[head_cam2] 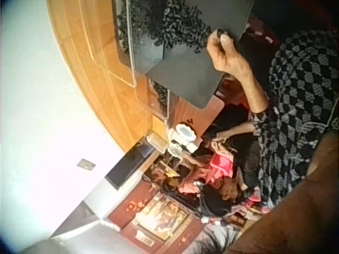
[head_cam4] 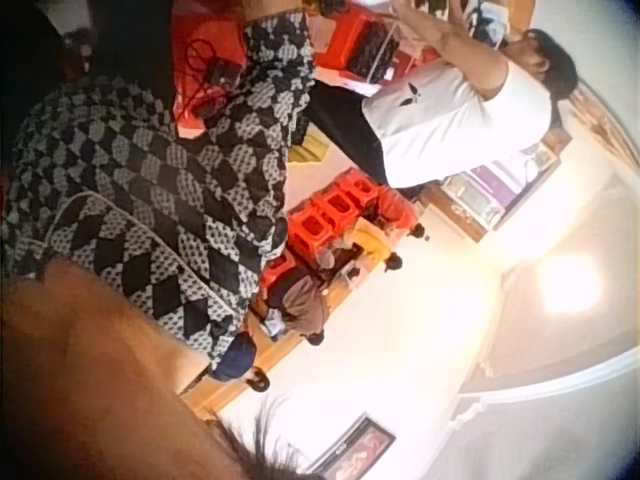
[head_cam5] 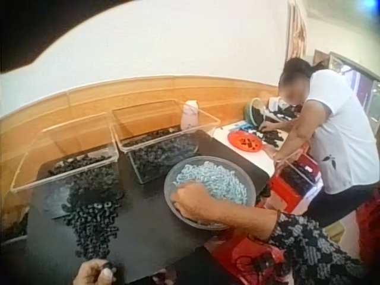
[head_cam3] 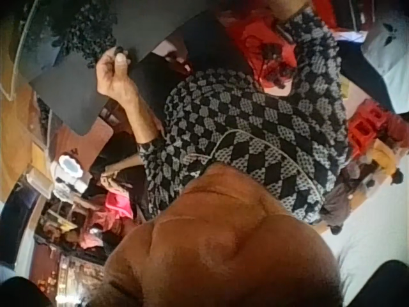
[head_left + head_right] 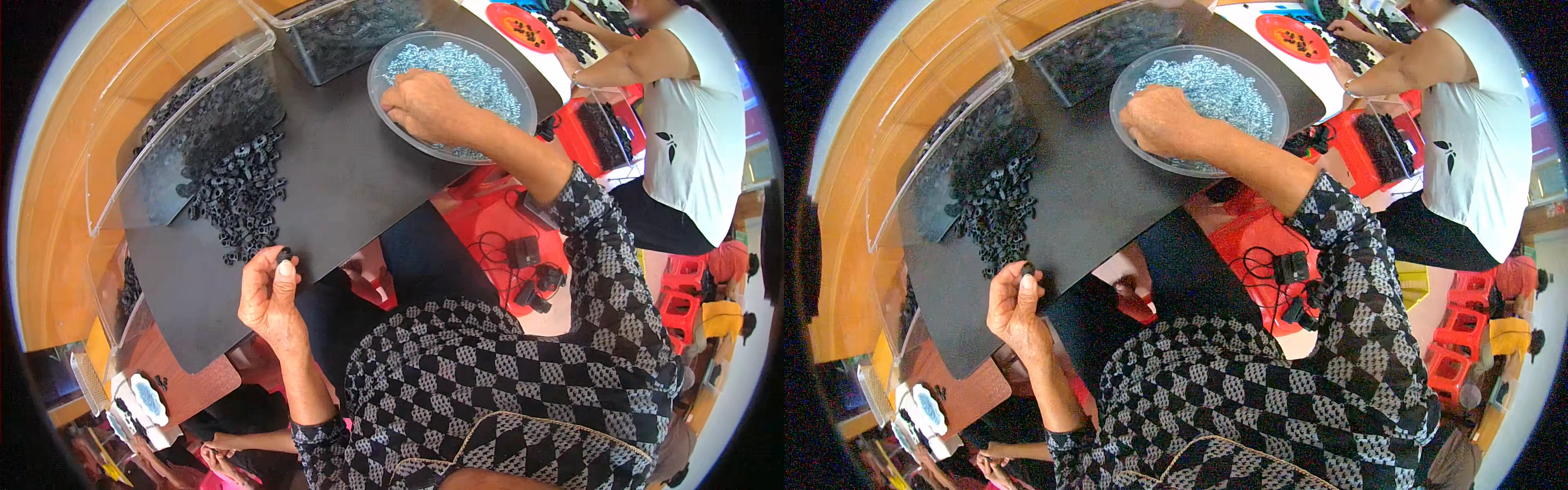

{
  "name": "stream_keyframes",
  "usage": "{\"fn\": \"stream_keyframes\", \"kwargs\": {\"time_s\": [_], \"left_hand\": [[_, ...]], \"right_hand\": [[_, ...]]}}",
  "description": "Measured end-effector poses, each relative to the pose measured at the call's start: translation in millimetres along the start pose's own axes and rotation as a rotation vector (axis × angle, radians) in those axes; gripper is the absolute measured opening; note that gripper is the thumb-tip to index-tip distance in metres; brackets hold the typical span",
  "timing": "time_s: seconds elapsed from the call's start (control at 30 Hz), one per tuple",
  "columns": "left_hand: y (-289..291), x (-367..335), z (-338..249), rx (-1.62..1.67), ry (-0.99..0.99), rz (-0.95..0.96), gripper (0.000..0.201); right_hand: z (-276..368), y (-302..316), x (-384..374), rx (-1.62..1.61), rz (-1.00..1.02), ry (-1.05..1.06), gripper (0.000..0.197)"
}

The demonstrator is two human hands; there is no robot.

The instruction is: The person assembles cord locks by inserting springs into plastic toggle pieces and pressing the components together by hand.

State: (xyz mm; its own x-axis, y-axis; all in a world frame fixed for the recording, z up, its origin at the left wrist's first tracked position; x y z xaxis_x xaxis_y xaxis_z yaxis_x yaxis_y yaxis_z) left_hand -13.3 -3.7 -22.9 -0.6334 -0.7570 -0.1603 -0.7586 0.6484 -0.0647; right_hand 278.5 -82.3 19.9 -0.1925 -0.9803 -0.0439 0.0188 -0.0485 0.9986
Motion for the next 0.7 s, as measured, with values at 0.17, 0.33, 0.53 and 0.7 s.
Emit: {"fn": "stream_keyframes", "kwargs": {"time_s": [0.17,0.33,0.53,0.7], "left_hand": [[-1,1,-4,0.029,0.023,0.011,0.018],[-1,-1,-4,0.106,0.053,-0.024,0.020],[-8,-2,-8,0.286,0.061,0.102,0.020],[-16,-5,-12,0.291,0.087,0.106,0.020]], "right_hand": [[-1,-1,-2,-0.091,-0.055,-0.003,0.008],[-4,13,12,-0.246,-0.224,-0.058,0.008],[59,41,27,-0.652,-0.352,-0.007,0.010],[119,33,23,-0.823,-0.297,0.190,0.011]]}}
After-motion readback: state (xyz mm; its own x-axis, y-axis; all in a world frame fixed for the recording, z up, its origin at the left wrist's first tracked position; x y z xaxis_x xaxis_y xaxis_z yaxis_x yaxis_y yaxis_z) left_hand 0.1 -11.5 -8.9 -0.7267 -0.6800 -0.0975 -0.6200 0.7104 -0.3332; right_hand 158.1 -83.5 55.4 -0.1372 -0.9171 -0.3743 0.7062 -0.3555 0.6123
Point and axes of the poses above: each hand's wrist, its own x-axis away from the middle knuckle, its own y-axis out of the back of the hand, z = x × y, the point moved 3 cm from there along -x, towards the middle knuckle, and after that the axes turned 12 degrees about z, right-handed, at the moved point
